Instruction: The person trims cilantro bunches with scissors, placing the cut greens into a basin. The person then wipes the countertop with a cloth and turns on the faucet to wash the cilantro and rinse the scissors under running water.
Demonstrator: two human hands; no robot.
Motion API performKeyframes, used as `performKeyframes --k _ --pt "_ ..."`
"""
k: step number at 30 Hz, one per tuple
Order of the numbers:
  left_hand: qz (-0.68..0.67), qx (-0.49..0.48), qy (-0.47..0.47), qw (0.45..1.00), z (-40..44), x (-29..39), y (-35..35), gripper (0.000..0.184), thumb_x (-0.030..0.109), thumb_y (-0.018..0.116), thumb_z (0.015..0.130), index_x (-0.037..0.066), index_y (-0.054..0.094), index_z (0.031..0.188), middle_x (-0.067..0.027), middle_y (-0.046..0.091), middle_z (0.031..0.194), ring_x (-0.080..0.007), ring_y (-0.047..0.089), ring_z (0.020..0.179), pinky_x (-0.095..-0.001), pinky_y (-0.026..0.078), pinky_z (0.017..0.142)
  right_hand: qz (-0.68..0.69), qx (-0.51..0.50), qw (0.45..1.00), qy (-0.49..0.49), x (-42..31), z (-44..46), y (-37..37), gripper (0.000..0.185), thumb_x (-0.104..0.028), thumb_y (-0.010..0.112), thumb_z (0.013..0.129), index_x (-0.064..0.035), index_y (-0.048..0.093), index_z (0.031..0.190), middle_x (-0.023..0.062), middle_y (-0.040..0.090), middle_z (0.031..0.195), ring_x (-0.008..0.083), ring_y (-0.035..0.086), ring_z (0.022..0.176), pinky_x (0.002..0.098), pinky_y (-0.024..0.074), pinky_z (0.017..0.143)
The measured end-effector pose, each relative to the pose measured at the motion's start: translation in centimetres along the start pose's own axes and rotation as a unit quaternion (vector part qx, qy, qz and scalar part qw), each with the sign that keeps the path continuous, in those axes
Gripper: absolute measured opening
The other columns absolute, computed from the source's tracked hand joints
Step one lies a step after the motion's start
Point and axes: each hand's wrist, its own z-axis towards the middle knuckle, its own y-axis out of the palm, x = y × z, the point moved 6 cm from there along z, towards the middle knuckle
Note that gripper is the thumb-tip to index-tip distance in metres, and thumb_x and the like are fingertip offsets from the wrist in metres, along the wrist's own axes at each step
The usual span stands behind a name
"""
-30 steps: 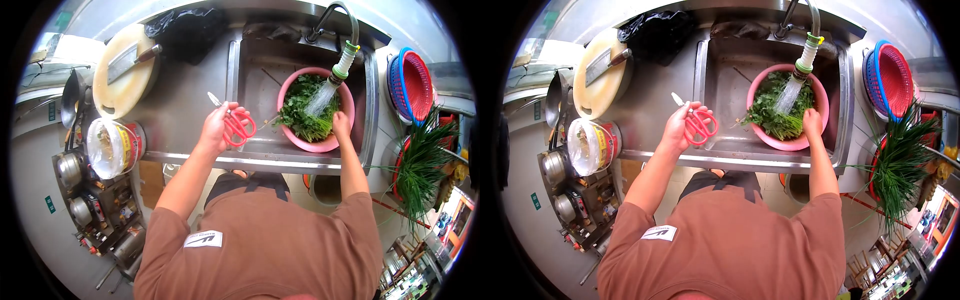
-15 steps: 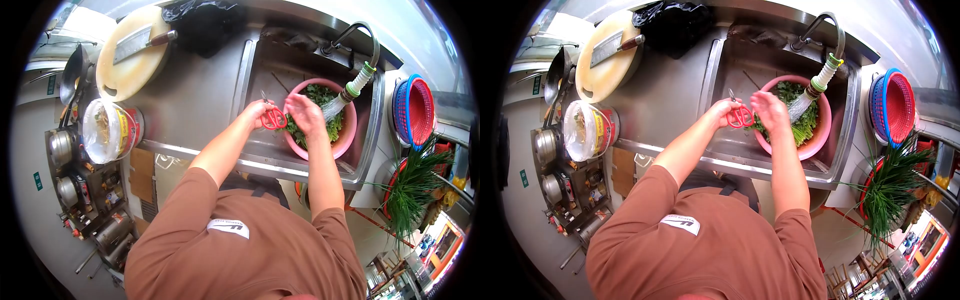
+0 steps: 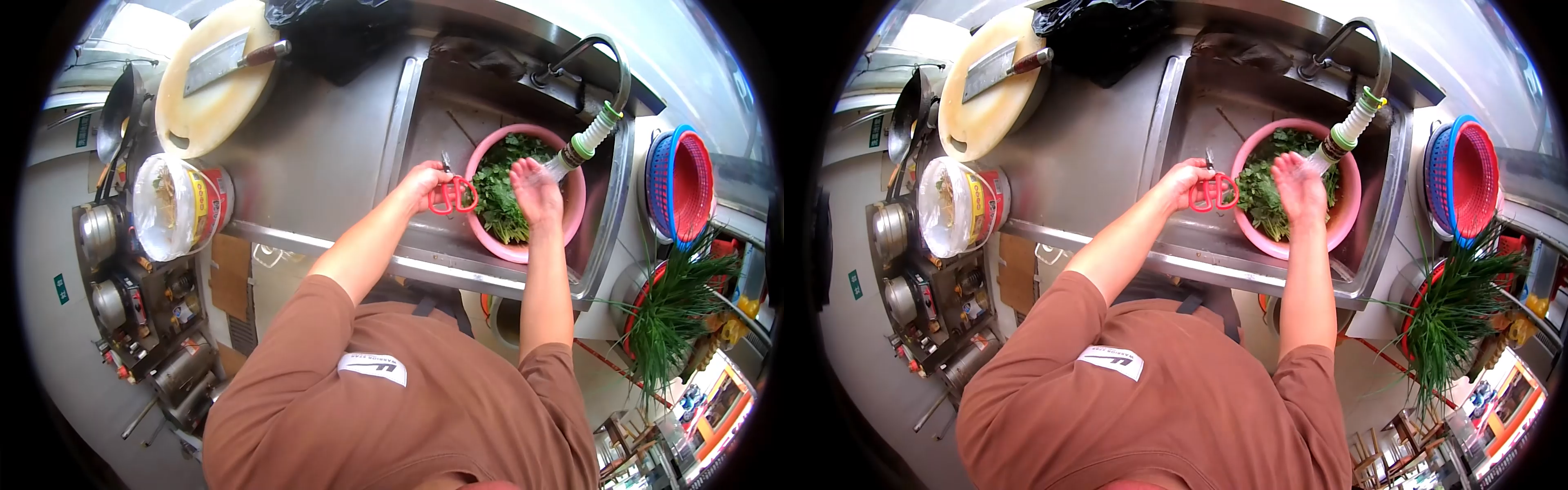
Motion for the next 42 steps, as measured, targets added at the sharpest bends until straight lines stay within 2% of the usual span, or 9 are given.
performKeyframes --k 6,8,12,18,20,23,27,36,42 --pt "0.031 0.023 0.017 0.999 0.4 0.6 1.6 0.047 -0.003 0.045 0.093 0.002 0.033 0.138 -0.0166 0.066 0.100 -0.0264 0.071 0.077 -0.0414 0.062 0.068 -0.295 -0.181 0.933 0.102 4.3 -5.3 8.4 0.028 -0.022 0.057 0.097 0.0007 0.062 0.113 0.0143 0.066 0.113 0.0250 0.065 0.106 0.0375 0.0526 0.091" --pt "0.047 -0.111 0.006 0.993 1.2 1.0 3.4 0.038 0.006 0.047 0.098 0.004 0.039 0.135 -0.0164 0.066 0.102 -0.0258 0.071 0.084 -0.0409 0.062 0.070 -0.320 -0.162 0.931 0.061 3.5 -5.2 6.7 0.028 -0.023 0.057 0.097 0.0000 0.062 0.112 0.0130 0.065 0.110 0.0248 0.065 0.101 0.0380 0.0528 0.089" --pt "0.106 -0.129 -0.038 0.985 1.4 0.3 6.4 0.030 0.019 0.046 0.102 0.005 0.045 0.129 -0.0144 0.067 0.100 -0.0245 0.071 0.079 -0.0380 0.062 0.066 -0.052 0.115 0.990 -0.071 -1.4 -1.6 -2.0 0.025 -0.024 0.056 0.098 -0.0008 0.062 0.106 0.0095 0.063 0.096 0.0260 0.064 0.089 0.0404 0.0535 0.083" --pt "0.062 -0.136 -0.001 0.989 1.2 -1.1 10.3 0.020 0.010 0.047 0.098 0.008 0.056 0.115 -0.0044 0.066 0.090 -0.0164 0.068 0.074 -0.0300 0.059 0.058 -0.128 -0.246 0.960 0.039 -1.0 -5.4 7.3 0.036 -0.021 0.049 0.102 0.0043 0.053 0.127 0.0196 0.062 0.125 0.0313 0.064 0.111 0.0419 0.0503 0.100" --pt "-0.145 -0.336 -0.013 0.931 6.6 -3.7 9.5 0.018 0.012 0.049 0.098 0.011 0.056 0.114 -0.0024 0.067 0.091 -0.0137 0.068 0.074 -0.0278 0.058 0.056 -0.202 -0.234 0.949 0.062 -0.9 -7.6 7.9 0.034 -0.019 0.051 0.101 0.0040 0.054 0.126 0.0182 0.063 0.122 0.0291 0.064 0.110 0.0390 0.0518 0.096" --pt "0.014 -0.145 0.004 0.989 1.8 -1.0 11.0 0.016 0.012 0.052 0.098 0.011 0.055 0.113 -0.0034 0.067 0.092 -0.0140 0.068 0.076 -0.0266 0.057 0.056 -0.258 -0.089 0.957 -0.098 -2.3 -7.0 3.3 0.032 -0.018 0.054 0.100 0.0027 0.055 0.124 0.0152 0.064 0.117 0.0262 0.064 0.107 0.0365 0.0530 0.090" --pt "-0.024 -0.161 0.028 0.986 -1.0 0.8 10.5 0.015 0.013 0.055 0.097 0.009 0.055 0.111 -0.0061 0.067 0.090 -0.0182 0.070 0.078 -0.0310 0.059 0.059 -0.312 0.047 0.929 -0.193 -3.4 -7.0 -0.7 0.025 -0.015 0.055 0.098 -0.0003 0.057 0.119 0.0119 0.064 0.109 0.0228 0.064 0.099 0.0344 0.0536 0.087" --pt "0.061 -0.028 0.090 0.994 -1.0 0.8 6.2 0.017 0.023 0.054 0.099 0.007 0.056 0.105 -0.0058 0.065 0.083 -0.0170 0.065 0.068 -0.0349 0.057 0.061 0.124 -0.179 0.976 0.027 -0.9 0.2 1.1 0.019 -0.016 0.056 0.096 -0.0011 0.065 0.102 0.0132 0.069 0.103 0.0262 0.066 0.098 0.0422 0.0538 0.091" --pt "-0.139 -0.112 0.076 0.981 3.9 -3.9 7.0 0.024 0.013 0.059 0.091 0.015 0.057 0.115 -0.0029 0.060 0.069 -0.0154 0.055 0.049 -0.0280 0.038 0.038 -0.313 -0.254 0.915 0.001 2.4 -7.1 6.8 0.034 -0.022 0.052 0.100 -0.0020 0.057 0.127 0.0148 0.062 0.127 0.0307 0.063 0.111 0.0458 0.0508 0.097"
